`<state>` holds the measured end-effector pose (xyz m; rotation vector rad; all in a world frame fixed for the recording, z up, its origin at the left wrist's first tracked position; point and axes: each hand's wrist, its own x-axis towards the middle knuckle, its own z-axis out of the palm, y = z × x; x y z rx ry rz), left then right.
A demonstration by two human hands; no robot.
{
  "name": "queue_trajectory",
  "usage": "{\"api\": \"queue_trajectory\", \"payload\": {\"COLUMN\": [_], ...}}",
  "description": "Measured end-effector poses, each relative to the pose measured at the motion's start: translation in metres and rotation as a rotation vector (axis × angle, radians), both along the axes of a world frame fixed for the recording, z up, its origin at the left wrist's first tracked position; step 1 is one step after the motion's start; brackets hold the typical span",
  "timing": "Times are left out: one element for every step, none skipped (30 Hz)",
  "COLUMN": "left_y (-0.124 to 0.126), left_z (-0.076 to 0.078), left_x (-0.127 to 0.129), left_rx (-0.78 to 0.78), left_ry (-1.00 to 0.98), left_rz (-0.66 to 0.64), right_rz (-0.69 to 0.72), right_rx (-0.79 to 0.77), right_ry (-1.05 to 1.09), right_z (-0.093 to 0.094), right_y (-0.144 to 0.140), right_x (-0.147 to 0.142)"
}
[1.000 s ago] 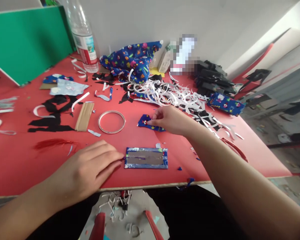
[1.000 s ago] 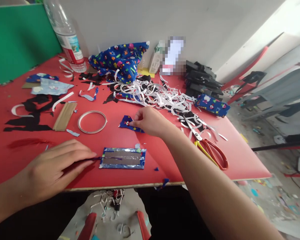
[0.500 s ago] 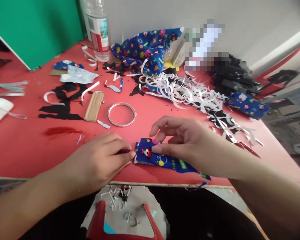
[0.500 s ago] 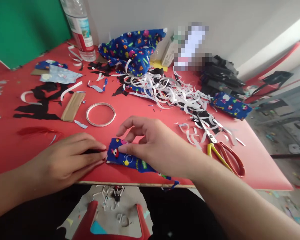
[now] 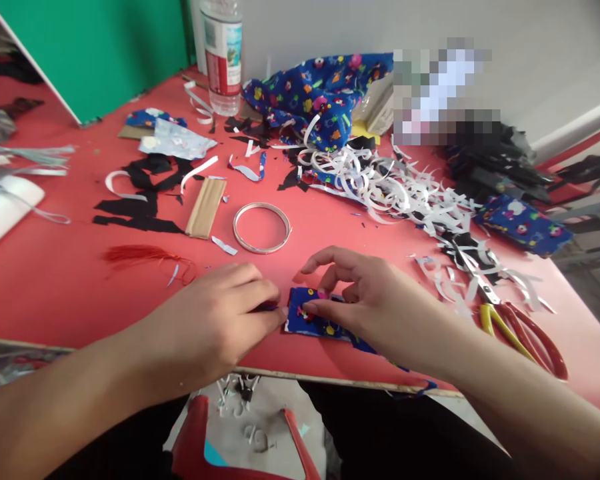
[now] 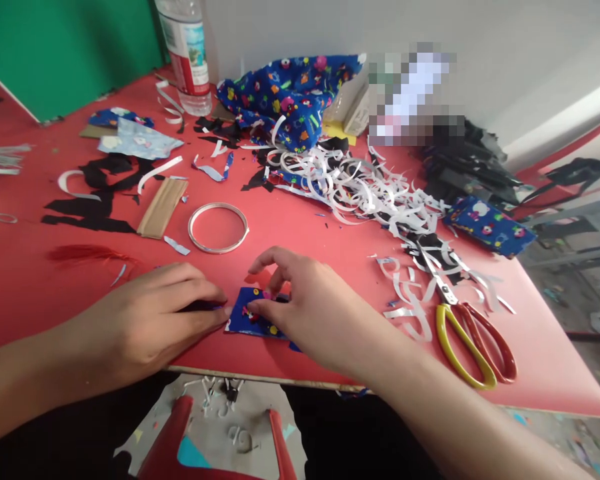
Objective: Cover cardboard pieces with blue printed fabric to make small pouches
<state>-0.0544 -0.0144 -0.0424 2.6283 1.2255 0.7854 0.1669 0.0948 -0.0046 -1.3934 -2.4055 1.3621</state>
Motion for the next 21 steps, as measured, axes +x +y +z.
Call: {"api": "queue_trajectory", "payload": {"left_y": [0.000, 0.000, 0.000, 0.000, 0.000, 0.000, 0.000, 0.000, 0.000, -0.001, -0.001, -0.001, -0.002, -0.002, -0.003, -0.003, -0.004, -0.004, -0.004, -0.004, -0.003], "left_z": [0.000, 0.000, 0.000, 0.000, 0.000, 0.000, 0.001, 0.001, 0.001, 0.002, 0.002, 0.002, 0.001, 0.001, 0.000, -0.001, -0.002, -0.003, -0.003, -0.004, -0.005], "left_x": [0.000, 0.000, 0.000, 0.000, 0.000, 0.000, 0.000, 0.000, 0.000, 0.000, 0.000, 0.000, -0.001, 0.000, 0.000, 0.000, 0.000, 0.000, 0.000, 0.000, 0.000], "left_rx": [0.002, 0.000, -0.002, 0.000, 0.007, 0.016, 0.027, 0.039, 0.051, 0.059, 0.060, 0.057, 0.050, 0.045, 0.045, 0.043, 0.041, 0.037, 0.026, 0.017, 0.012], "left_ry": [0.006, 0.009, 0.009, 0.009, 0.011, 0.014, 0.019, 0.023, 0.027, 0.030, 0.033, 0.037, 0.045, 0.051, 0.052, 0.046, 0.031, 0.011, -0.004, -0.011, -0.005], "left_rz": [0.003, 0.005, 0.007, 0.006, 0.004, 0.000, -0.006, -0.012, -0.014, -0.019, -0.028, -0.039, -0.050, -0.058, -0.063, -0.056, -0.034, -0.006, 0.020, 0.036, 0.038], "right_rz": [0.023, 0.045, 0.064, 0.078, 0.087, 0.093, 0.096, 0.098, 0.098, 0.098, 0.101, 0.104, 0.109, 0.116, 0.123, 0.129, 0.131, 0.133, 0.133, 0.131, 0.132], "right_rx": [0.047, 0.078, 0.090, 0.087, 0.077, 0.064, 0.051, 0.040, 0.031, 0.025, 0.022, 0.024, 0.026, 0.026, 0.024, 0.019, 0.008, -0.007, -0.021, -0.031, -0.039], "right_ry": [-0.017, -0.031, -0.043, -0.053, -0.061, -0.069, -0.075, -0.078, -0.080, -0.081, -0.083, -0.086, -0.088, -0.089, -0.086, -0.080, -0.072, -0.062, -0.052, -0.044, -0.038], "right_z": [0.000, 0.000, 0.001, 0.002, 0.002, 0.003, 0.003, 0.003, 0.003, 0.003, 0.003, 0.004, 0.004, 0.005, 0.005, 0.006, 0.006, 0.007, 0.007, 0.007, 0.007], "right_y": [0.000, 0.001, 0.002, 0.004, 0.006, 0.008, 0.010, 0.011, 0.012, 0.013, 0.014, 0.014, 0.014, 0.015, 0.015, 0.015, 0.016, 0.016, 0.017, 0.017, 0.018], "right_x": [-0.001, -0.001, -0.002, -0.003, -0.003, -0.004, -0.005, -0.005, -0.006, -0.006, -0.007, -0.007, -0.008, -0.008, -0.008, -0.008, -0.008, -0.008, -0.008, -0.008, -0.008]}}
